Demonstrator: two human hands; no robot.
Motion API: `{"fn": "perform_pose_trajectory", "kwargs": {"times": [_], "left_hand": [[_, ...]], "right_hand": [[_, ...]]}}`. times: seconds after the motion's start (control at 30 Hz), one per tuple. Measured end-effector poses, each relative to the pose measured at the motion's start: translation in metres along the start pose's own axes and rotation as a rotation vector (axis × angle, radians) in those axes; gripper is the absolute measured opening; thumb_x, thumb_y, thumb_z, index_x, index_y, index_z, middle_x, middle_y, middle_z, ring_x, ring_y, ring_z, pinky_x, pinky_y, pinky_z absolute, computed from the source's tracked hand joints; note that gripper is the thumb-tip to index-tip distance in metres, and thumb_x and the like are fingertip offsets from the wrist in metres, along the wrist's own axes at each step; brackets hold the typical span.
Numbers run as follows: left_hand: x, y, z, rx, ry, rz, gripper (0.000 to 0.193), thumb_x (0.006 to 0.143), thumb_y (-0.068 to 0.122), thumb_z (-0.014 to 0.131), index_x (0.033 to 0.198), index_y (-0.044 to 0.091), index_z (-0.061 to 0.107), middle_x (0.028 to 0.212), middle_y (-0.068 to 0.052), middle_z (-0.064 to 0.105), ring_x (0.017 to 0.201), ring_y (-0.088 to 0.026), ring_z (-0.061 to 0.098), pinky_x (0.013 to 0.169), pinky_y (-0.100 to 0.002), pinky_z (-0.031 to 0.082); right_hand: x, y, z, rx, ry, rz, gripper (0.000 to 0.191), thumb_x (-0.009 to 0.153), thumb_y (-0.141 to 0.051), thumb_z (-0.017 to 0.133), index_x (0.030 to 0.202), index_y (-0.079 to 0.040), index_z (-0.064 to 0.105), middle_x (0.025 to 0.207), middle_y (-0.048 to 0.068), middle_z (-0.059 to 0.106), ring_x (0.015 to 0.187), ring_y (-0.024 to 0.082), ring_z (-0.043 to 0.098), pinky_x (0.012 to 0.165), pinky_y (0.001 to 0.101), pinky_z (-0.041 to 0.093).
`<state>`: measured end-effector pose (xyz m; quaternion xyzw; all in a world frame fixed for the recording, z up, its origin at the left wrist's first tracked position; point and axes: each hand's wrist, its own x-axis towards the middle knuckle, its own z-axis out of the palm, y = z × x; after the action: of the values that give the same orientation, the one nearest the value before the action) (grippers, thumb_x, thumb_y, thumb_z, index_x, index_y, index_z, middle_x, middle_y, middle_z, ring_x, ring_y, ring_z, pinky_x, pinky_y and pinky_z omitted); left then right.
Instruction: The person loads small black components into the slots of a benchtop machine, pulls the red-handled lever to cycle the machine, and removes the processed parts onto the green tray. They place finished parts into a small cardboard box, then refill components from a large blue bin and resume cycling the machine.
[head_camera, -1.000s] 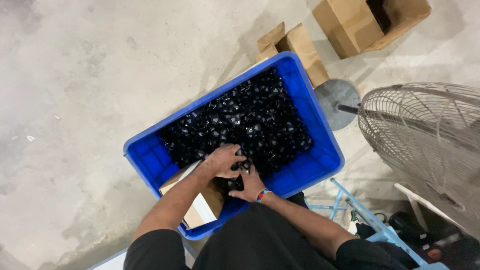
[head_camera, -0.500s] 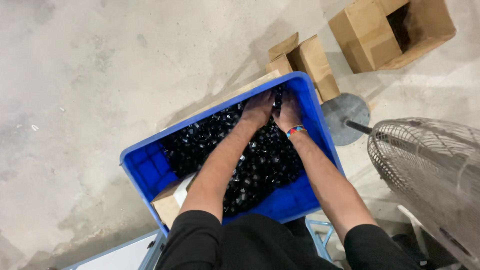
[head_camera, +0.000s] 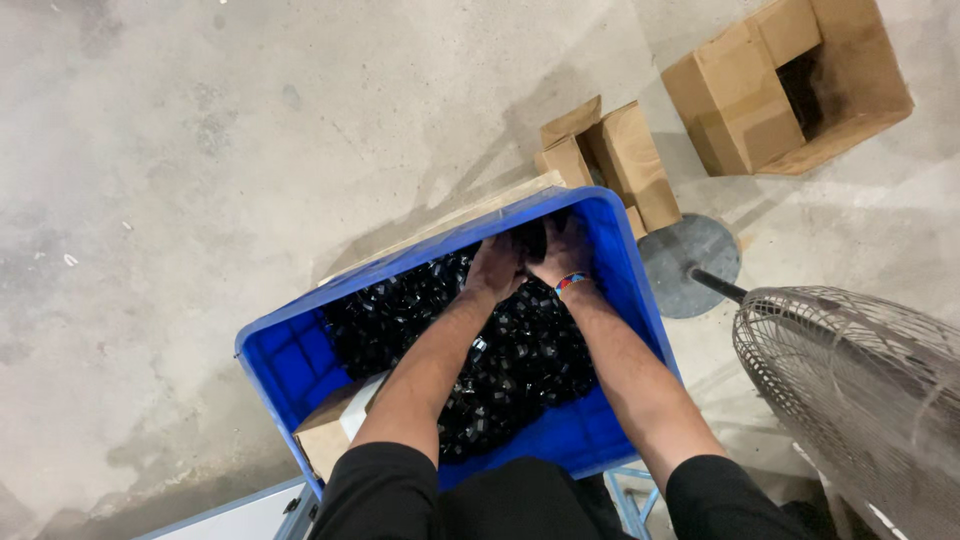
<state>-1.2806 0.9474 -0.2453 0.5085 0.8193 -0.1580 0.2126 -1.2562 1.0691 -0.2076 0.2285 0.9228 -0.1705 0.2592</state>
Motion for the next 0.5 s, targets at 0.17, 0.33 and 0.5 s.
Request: {"fn": "perform_pose_trajectory", "kwargs": {"times": [0.17,0.33,0.5], "left_hand": [[-0.002,0.003,0.012,-0.334,-0.117,-0.156,0.086,0.076,0.055,0.076,0.15,0.02,0.048,0.165,-0.019,0.022,0.143,-0.05,0.027,0.11,-0.072,0.026],[-0.012,0.001,0.005,-0.387,-0.128,-0.205,0.096,0.071,0.051,0.082,0.154,0.022,0.043,0.155,-0.023,0.027,0.136,-0.055,0.03,0.101,-0.072,0.036],[-0.042,0.003,0.012,-0.274,-0.236,-0.126,0.08,0.074,0.05,0.08,0.142,0.014,0.057,0.147,-0.02,0.042,0.134,-0.042,0.041,0.102,-0.061,0.045]], "right_hand": [[-0.002,0.006,0.018,-0.024,0.009,-0.072,0.12,0.06,-0.067,0.084,0.158,-0.032,0.025,0.162,0.026,0.02,0.145,0.054,0.02,0.113,0.0689,0.024],[-0.021,0.003,0.029,-0.01,0.052,-0.188,0.125,0.056,-0.06,0.09,0.16,-0.031,0.027,0.162,0.026,0.023,0.148,0.054,0.02,0.114,0.0697,0.025],[-0.05,-0.007,0.049,0.074,-0.146,-0.12,0.111,0.063,-0.047,0.085,0.16,-0.036,0.034,0.162,0.024,0.03,0.146,0.049,0.035,0.114,0.0647,0.037]]}}
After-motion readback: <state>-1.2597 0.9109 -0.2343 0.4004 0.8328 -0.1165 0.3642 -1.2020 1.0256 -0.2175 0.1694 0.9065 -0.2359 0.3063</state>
